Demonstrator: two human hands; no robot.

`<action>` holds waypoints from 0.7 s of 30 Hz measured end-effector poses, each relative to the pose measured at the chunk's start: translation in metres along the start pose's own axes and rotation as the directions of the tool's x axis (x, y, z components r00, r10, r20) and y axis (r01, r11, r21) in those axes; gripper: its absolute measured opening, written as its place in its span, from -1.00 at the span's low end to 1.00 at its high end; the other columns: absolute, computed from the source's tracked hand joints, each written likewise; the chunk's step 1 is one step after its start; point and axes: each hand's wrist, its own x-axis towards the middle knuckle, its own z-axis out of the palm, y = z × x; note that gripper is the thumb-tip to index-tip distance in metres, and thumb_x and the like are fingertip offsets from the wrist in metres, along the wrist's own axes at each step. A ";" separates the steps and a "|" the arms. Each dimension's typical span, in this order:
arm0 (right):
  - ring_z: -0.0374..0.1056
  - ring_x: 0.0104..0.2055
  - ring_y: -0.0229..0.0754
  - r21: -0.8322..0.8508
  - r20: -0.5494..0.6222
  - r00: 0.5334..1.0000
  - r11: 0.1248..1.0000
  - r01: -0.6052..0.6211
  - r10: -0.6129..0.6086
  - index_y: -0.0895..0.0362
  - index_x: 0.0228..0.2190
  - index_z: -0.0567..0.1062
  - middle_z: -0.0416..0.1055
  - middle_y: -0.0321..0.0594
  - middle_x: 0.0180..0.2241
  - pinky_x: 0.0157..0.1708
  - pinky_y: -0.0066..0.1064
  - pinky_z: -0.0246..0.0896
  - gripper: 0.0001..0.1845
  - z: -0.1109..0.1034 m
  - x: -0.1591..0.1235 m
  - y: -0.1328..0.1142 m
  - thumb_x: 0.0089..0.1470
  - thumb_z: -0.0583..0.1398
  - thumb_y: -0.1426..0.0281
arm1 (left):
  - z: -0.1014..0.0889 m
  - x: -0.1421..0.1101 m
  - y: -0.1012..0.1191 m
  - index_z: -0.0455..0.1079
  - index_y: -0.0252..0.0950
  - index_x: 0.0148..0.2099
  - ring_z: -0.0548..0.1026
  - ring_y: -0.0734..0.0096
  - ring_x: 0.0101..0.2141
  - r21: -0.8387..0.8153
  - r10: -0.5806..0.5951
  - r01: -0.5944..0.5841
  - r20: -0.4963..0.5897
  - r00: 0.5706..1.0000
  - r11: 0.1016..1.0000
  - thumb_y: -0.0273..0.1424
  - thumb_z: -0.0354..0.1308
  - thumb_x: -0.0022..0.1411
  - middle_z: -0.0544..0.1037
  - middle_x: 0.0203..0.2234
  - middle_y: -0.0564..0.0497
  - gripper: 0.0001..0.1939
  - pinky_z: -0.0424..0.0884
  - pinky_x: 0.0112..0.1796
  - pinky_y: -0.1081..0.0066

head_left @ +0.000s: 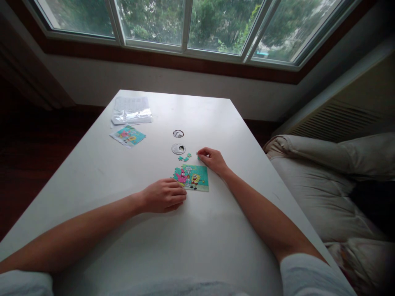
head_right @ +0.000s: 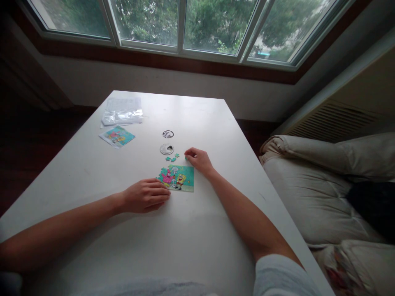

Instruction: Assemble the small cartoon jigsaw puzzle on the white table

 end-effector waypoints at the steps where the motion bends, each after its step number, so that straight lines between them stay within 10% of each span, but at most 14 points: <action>1: 0.40 -0.34 -0.24 0.000 -0.002 1.000 1.000 -0.003 0.003 0.09 -0.25 0.63 0.58 -0.27 -0.33 -0.24 -0.41 0.29 -0.79 0.000 0.000 0.001 0.08 0.24 0.33 | 0.000 0.000 0.000 0.45 -0.25 -0.02 0.55 0.27 -0.04 0.003 -0.002 0.002 0.006 1.000 1.000 -0.40 0.01 0.44 0.63 -0.07 -0.09 -0.79 0.41 0.04 0.26; 16: 0.35 -0.38 -0.25 -0.020 0.006 1.000 1.000 0.000 0.000 0.08 -0.25 0.64 0.56 -0.27 -0.39 -0.32 -0.43 0.23 -0.77 0.000 0.000 0.002 0.10 0.24 0.28 | -0.007 0.002 0.003 0.41 -0.23 -0.21 0.50 0.34 -0.28 0.025 0.008 -0.008 0.004 1.000 1.000 -0.38 0.01 0.45 0.60 -0.29 -0.04 -0.82 0.36 -0.16 0.28; 21: 0.35 -0.38 -0.24 -0.021 -0.014 1.000 1.000 -0.017 0.016 0.10 -0.29 0.61 0.53 -0.27 -0.42 -0.32 -0.43 0.22 -0.79 -0.001 -0.002 -0.001 0.09 0.24 0.26 | -0.008 -0.004 -0.004 0.29 -0.23 -0.39 0.39 0.37 -0.42 0.118 -0.149 0.162 -0.112 0.982 0.980 -0.34 0.00 0.45 0.46 -0.50 0.02 -0.70 0.25 -0.34 0.29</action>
